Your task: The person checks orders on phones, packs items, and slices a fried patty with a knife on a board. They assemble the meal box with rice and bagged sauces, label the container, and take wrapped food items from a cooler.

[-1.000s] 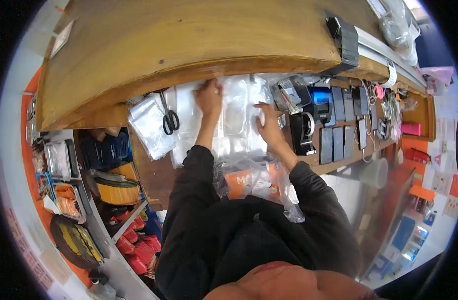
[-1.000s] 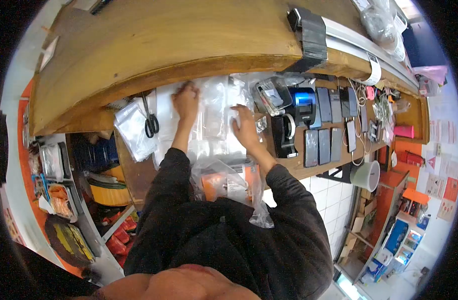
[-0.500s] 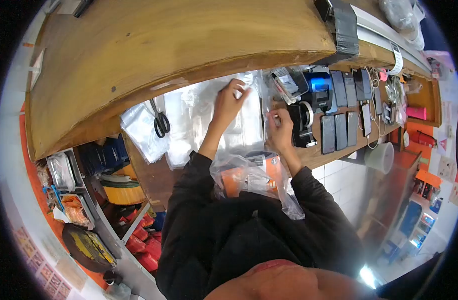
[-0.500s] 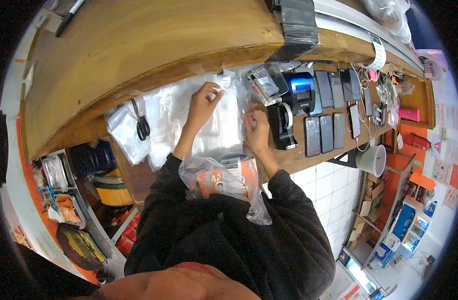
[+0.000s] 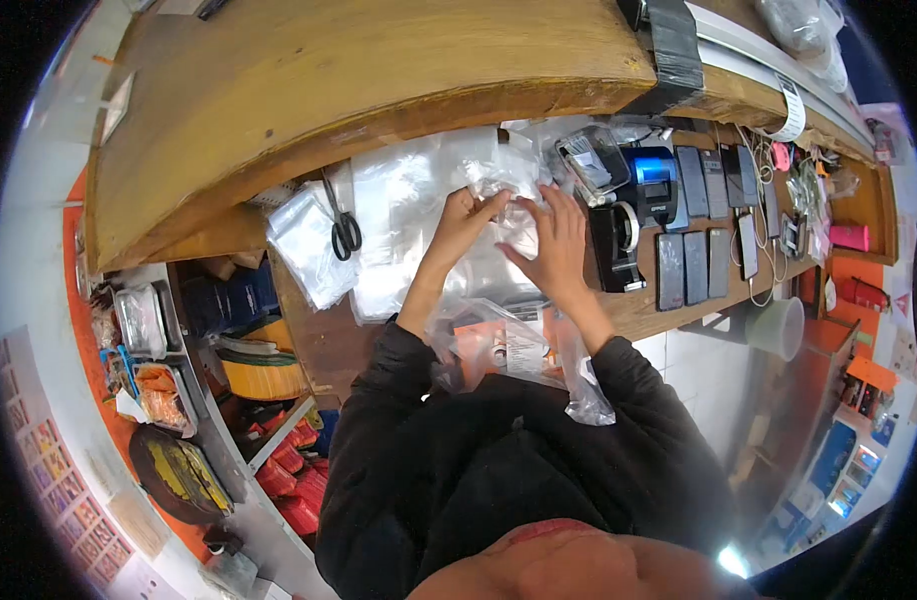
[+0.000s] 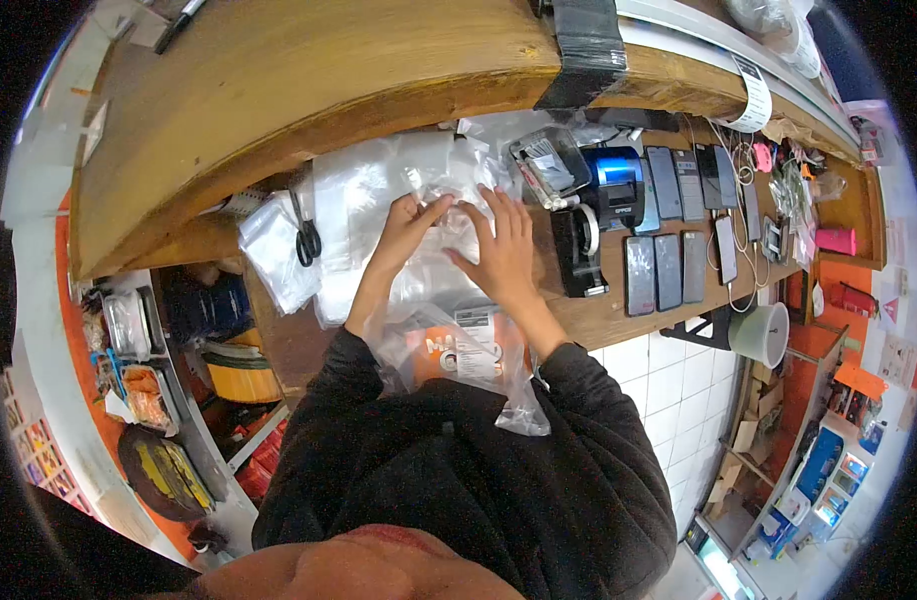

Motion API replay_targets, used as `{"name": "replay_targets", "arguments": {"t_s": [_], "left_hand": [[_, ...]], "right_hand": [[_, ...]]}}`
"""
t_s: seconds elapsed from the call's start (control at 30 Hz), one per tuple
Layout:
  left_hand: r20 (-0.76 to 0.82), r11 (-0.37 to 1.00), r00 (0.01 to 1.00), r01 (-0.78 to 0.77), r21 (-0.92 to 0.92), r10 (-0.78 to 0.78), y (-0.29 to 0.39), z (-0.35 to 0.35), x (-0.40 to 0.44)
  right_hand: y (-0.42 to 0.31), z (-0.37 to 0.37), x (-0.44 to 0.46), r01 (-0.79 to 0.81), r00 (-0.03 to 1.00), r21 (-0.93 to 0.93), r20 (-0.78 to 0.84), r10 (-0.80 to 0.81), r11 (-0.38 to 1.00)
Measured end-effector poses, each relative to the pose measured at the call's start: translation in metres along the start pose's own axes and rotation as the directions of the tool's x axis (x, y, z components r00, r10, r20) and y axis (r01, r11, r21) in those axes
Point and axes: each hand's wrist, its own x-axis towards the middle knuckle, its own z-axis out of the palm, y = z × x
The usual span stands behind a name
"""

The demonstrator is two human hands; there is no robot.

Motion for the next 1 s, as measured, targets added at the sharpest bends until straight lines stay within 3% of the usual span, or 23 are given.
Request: {"name": "replay_targets", "arguments": {"t_s": [0.07, 0.1, 0.13, 0.2, 0.23, 0.27, 0.3, 0.37, 0.4, 0.47, 0.5, 0.53, 0.6, 0.63, 0.67, 0.7, 0.73, 0.8, 0.83, 0.9, 0.93, 1.0], "left_hand": [[-0.008, 0.992, 1.000, 0.024, 0.122, -0.023, -0.004, -0.002, -0.003], [-0.019, 0.993, 1.000, 0.018, 0.121, -0.015, -0.004, -0.005, -0.003], [-0.079, 0.982, 0.994, -0.063, 0.177, 0.077, -0.003, -0.009, -0.001], [-0.174, 0.933, 0.951, -0.195, 0.302, 0.255, -0.005, -0.022, 0.003], [-0.333, 0.786, 0.849, -0.144, 0.602, 0.411, -0.005, -0.031, 0.007], [-0.306, 0.395, 0.703, 0.039, 0.918, 0.642, -0.004, -0.043, 0.012], [-0.220, 0.177, 0.646, 0.132, 0.975, 0.731, -0.009, -0.056, 0.016], [-0.177, 0.161, 0.678, 0.087, 0.983, 0.714, -0.041, -0.092, 0.026], [-0.130, 0.145, 0.717, 0.041, 0.989, 0.684, -0.039, -0.095, 0.026], [-0.168, 0.179, 0.733, 0.064, 0.982, 0.659, -0.037, -0.092, 0.026], [-0.204, 0.331, 0.747, -0.023, 0.943, 0.633, -0.027, -0.085, 0.022], [-0.236, 0.474, 0.762, -0.104, 0.874, 0.603, -0.013, -0.076, 0.016], [-0.068, 0.561, 0.852, -0.279, 0.779, 0.519, 0.013, -0.045, -0.005], [0.087, 0.500, 0.855, -0.378, 0.779, 0.512, 0.027, -0.024, -0.018], [0.239, 0.441, 0.837, -0.477, 0.760, 0.492, 0.039, -0.006, -0.031], [0.355, 0.454, 0.862, -0.496, 0.740, 0.361, 0.046, 0.006, -0.043], [0.359, 0.460, 0.864, -0.495, 0.737, 0.354, 0.052, 0.012, -0.054], [0.369, 0.556, 0.893, -0.449, 0.699, 0.258, 0.066, 0.019, -0.073], [0.305, 0.673, 0.911, -0.411, 0.615, 0.278, 0.090, 0.021, -0.090], [-0.011, 0.876, 0.930, -0.343, 0.339, 0.368, 0.124, 0.019, -0.132], [-0.195, 0.852, 0.853, -0.409, 0.326, 0.484, 0.145, 0.026, -0.160], [-0.461, 0.746, 0.588, -0.562, 0.358, 0.664, 0.128, 0.040, -0.198]], "right_hand": [[0.011, 0.017, -0.009, 0.016, 1.000, -0.188, -0.017, -0.019, 0.982], [0.012, 0.017, -0.010, -0.078, 0.997, -0.150, -0.032, 0.074, 0.986], [0.016, 0.015, -0.010, -0.065, 0.998, -0.146, -0.028, 0.062, 0.987], [0.025, 0.013, -0.014, -0.278, 0.951, 0.141, -0.096, 0.293, 0.950], [0.032, 0.019, -0.018, -0.343, 0.902, 0.307, -0.156, 0.402, 0.888], [0.043, 0.023, -0.026, -0.343, 0.904, 0.307, -0.149, 0.401, 0.888], [0.057, 0.025, -0.033, -0.601, 0.726, 0.534, 0.054, 0.685, 0.595], [0.073, 0.031, -0.041, -0.588, 0.524, 0.808, 0.341, 0.780, 0.042], [0.075, 0.028, -0.040, -0.585, 0.528, 0.810, 0.337, 0.780, 0.046], [0.078, 0.024, -0.039, -0.599, 0.387, 0.736, 0.612, 0.690, -0.317], [0.082, 0.030, -0.043, -0.624, 0.475, 0.751, 0.586, 0.656, -0.219], [0.069, 0.025, -0.032, -0.622, 0.475, 0.751, 0.586, 0.656, -0.221], [0.039, 0.016, -0.011, -0.578, 0.528, 0.734, 0.670, 0.522, -0.357], [0.029, 0.016, -0.005, -0.574, 0.527, 0.737, 0.666, 0.528, -0.357], [0.020, 0.016, -0.001, -0.574, 0.597, 0.735, 0.677, 0.431, -0.360], [0.016, 0.016, -0.001, -0.577, 0.656, 0.732, 0.680, 0.328, -0.363], [0.016, 0.017, -0.004, -0.576, 0.650, 0.730, 0.682, 0.335, -0.368], [0.020, 0.017, -0.008, -0.741, 0.630, 0.671, 0.686, 0.364, 0.019], [0.024, 0.012, -0.012, -0.740, 0.630, 0.673, 0.684, 0.368, 0.017], [0.042, -0.007, -0.021, -0.661, 0.583, 0.722, 0.666, 0.465, -0.206], [0.052, -0.017, -0.026, -0.602, 0.548, 0.735, 0.664, 0.509, -0.310], [0.080, -0.039, -0.034, -0.376, 0.470, 0.824, 0.564, 0.679, -0.424]]}}
